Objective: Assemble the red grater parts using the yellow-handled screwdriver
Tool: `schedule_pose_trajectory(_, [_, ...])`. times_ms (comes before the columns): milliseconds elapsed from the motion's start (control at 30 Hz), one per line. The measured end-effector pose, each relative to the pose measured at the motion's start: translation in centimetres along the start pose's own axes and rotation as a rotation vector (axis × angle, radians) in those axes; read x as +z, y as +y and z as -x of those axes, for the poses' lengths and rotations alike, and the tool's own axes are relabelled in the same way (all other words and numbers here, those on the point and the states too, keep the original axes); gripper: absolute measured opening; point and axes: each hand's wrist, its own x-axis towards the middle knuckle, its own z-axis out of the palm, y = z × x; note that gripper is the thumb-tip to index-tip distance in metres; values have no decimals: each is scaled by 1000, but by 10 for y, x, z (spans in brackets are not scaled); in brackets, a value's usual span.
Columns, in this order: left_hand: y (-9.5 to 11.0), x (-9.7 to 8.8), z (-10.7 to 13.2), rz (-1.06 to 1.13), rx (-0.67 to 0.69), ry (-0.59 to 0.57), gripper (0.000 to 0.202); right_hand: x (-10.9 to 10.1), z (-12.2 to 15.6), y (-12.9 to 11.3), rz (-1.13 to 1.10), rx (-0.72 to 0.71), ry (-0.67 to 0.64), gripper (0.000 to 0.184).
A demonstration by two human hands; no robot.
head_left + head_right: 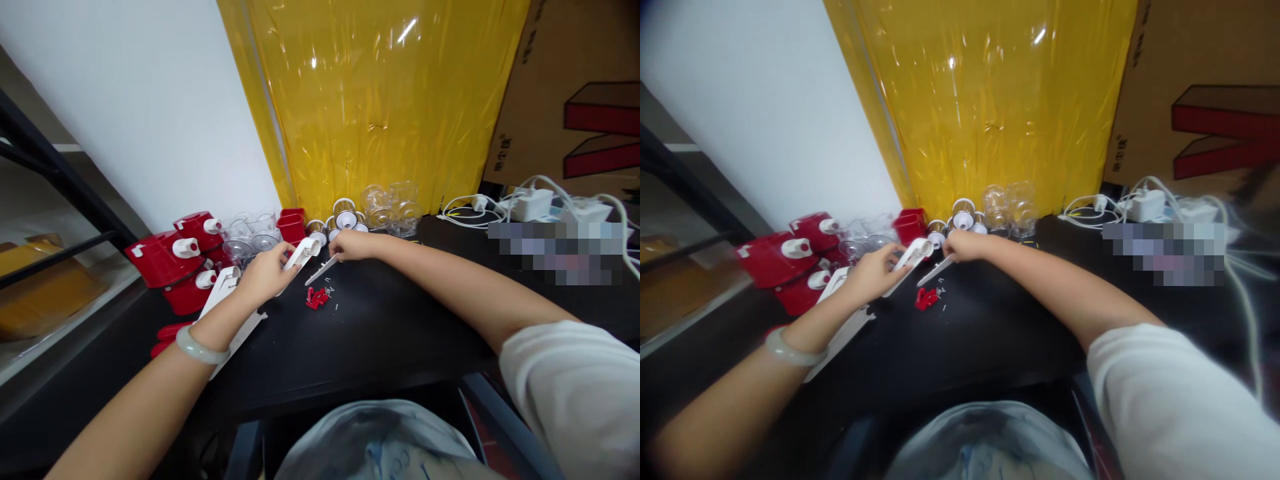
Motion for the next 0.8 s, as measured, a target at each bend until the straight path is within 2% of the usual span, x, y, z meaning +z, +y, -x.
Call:
schedule_pose_trajectory(100, [11,4,-15,-106,39,-24,33,2,-1,3,-78,33,7,12])
schedule_pose_trajectory(267, [21,20,-37,-188,41,-105,28,8,-2,0,-214,202,36,3])
schedule_pose_trajectory(367, [24,29,-42,-191,50,-128,25,12,-4,-1,-289,295,83,18])
schedule_pose_trajectory(467, [26,34,-46,-167,69,-142,25,16,-6,0,-314,316,124,33])
schedule_pose_trajectory(600, [24,36,-52,-101,71,-186,25,18,-8,3,-217,286,204,40])
schedule_pose_trajectory(800, [17,39,-55,14,58,-218,30,22,-10,8,-391,351,178,47])
